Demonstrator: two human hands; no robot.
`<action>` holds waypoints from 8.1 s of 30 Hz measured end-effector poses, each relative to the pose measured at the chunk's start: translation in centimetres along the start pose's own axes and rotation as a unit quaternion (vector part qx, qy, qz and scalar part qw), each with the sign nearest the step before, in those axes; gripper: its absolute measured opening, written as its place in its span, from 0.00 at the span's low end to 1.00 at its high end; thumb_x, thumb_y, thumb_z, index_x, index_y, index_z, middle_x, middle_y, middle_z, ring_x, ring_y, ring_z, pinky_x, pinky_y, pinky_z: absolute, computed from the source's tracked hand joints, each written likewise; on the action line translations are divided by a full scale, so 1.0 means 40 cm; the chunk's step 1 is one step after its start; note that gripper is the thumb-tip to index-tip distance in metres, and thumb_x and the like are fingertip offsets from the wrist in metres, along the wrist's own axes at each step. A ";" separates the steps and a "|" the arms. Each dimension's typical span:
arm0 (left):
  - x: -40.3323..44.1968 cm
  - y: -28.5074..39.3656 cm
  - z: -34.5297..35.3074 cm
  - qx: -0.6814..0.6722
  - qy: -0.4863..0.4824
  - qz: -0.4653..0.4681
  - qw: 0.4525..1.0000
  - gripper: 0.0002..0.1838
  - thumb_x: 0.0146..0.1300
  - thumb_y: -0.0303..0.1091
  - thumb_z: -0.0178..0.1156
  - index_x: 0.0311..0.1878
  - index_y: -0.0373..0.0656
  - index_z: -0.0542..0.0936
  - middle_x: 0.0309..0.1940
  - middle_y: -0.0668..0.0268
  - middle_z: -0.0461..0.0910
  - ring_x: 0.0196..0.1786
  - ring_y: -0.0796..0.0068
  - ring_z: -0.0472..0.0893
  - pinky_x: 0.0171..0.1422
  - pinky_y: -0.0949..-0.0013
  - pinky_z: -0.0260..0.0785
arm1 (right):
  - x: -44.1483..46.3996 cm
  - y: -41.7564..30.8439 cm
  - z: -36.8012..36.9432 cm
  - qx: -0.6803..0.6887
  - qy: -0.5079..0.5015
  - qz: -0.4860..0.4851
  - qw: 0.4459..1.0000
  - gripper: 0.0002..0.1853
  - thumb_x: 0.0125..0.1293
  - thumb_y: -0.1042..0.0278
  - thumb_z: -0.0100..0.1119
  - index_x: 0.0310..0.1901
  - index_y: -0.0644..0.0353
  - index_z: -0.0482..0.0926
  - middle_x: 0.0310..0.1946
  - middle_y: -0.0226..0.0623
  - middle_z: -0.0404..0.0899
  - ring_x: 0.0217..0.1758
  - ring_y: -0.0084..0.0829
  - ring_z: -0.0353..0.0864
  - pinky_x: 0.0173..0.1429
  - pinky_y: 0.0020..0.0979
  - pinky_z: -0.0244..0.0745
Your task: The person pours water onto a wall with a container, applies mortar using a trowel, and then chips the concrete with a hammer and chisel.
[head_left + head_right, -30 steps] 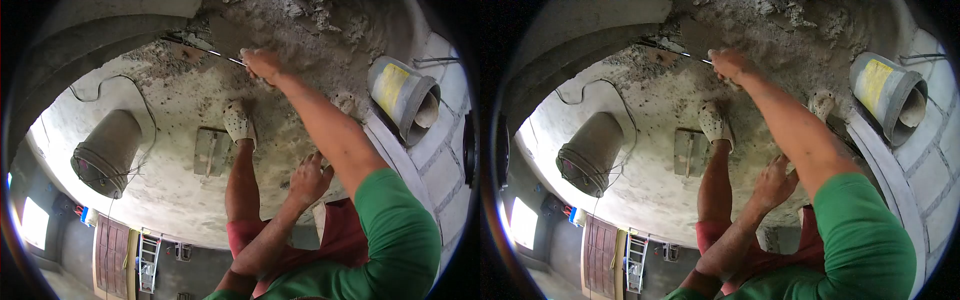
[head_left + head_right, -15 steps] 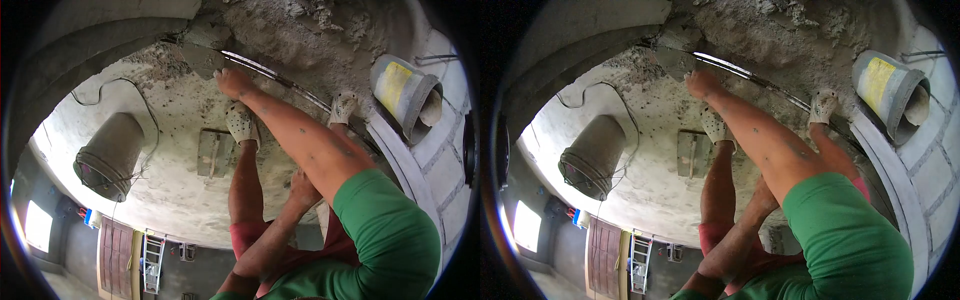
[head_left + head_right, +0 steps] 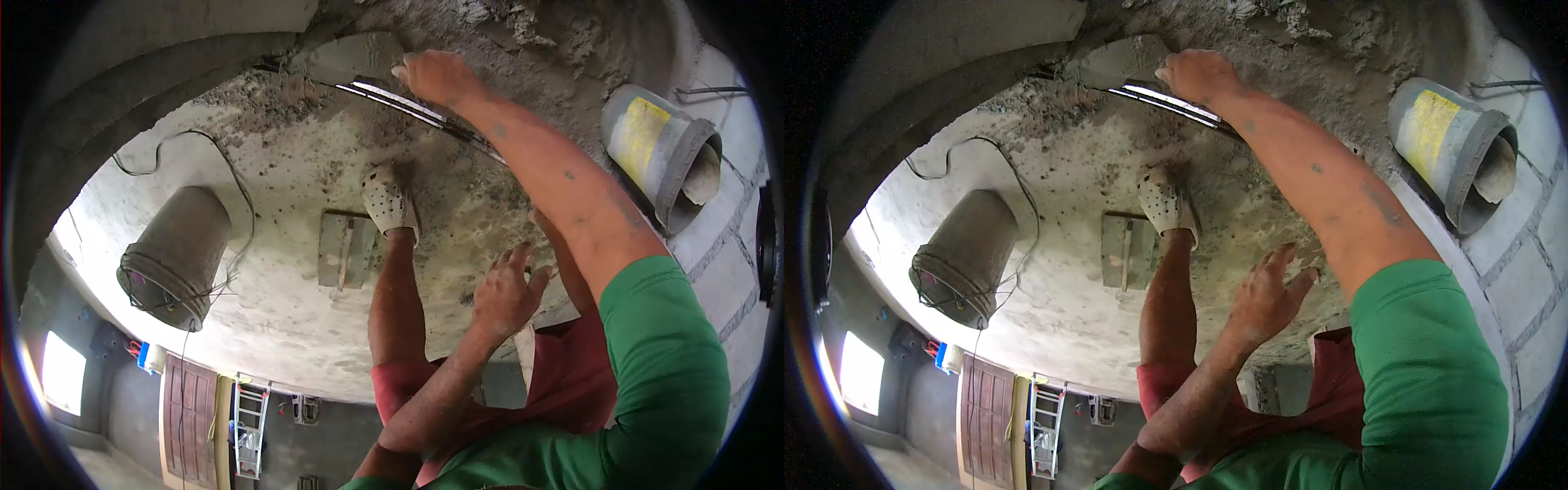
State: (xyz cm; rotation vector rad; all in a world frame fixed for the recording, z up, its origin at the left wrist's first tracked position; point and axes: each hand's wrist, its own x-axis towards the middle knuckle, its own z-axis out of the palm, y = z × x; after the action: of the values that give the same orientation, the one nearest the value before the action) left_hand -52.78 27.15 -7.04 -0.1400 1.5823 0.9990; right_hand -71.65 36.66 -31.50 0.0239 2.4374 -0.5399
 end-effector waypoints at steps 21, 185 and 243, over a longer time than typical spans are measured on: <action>0.002 -0.108 0.071 0.084 0.061 0.148 0.983 0.25 0.60 0.40 0.65 0.58 0.37 0.77 0.51 0.46 0.79 0.56 0.43 0.78 0.58 0.48 0.73 | 0.009 -0.178 0.271 0.270 -0.077 0.031 0.959 0.27 0.79 0.48 0.40 0.46 0.63 0.84 0.35 0.52 0.84 0.37 0.44 0.85 0.49 0.49 0.79; -0.004 -0.027 0.033 -0.039 0.004 0.021 0.999 0.20 0.66 0.38 0.60 0.56 0.35 0.78 0.55 0.44 0.79 0.59 0.41 0.77 0.62 0.47 0.71 | -0.077 -0.183 0.145 0.212 -0.050 -0.018 0.976 0.26 0.74 0.49 0.50 0.52 0.69 0.79 0.42 0.59 0.84 0.47 0.57 0.84 0.52 0.53 0.78; -0.063 -0.093 0.142 0.190 -0.161 0.109 0.962 0.29 0.63 0.52 0.59 0.63 0.47 0.79 0.63 0.52 0.78 0.65 0.52 0.77 0.57 0.50 0.77 | -0.200 -0.222 0.315 0.349 0.093 -0.003 0.932 0.31 0.75 0.41 0.49 0.38 0.70 0.76 0.30 0.54 0.78 0.34 0.51 0.80 0.43 0.53 0.72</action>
State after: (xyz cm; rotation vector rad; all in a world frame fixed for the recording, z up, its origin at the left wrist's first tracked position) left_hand -45.57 27.48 -6.40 0.4505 1.4753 0.8147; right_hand -59.21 24.56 -32.47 0.3781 2.2892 -1.4353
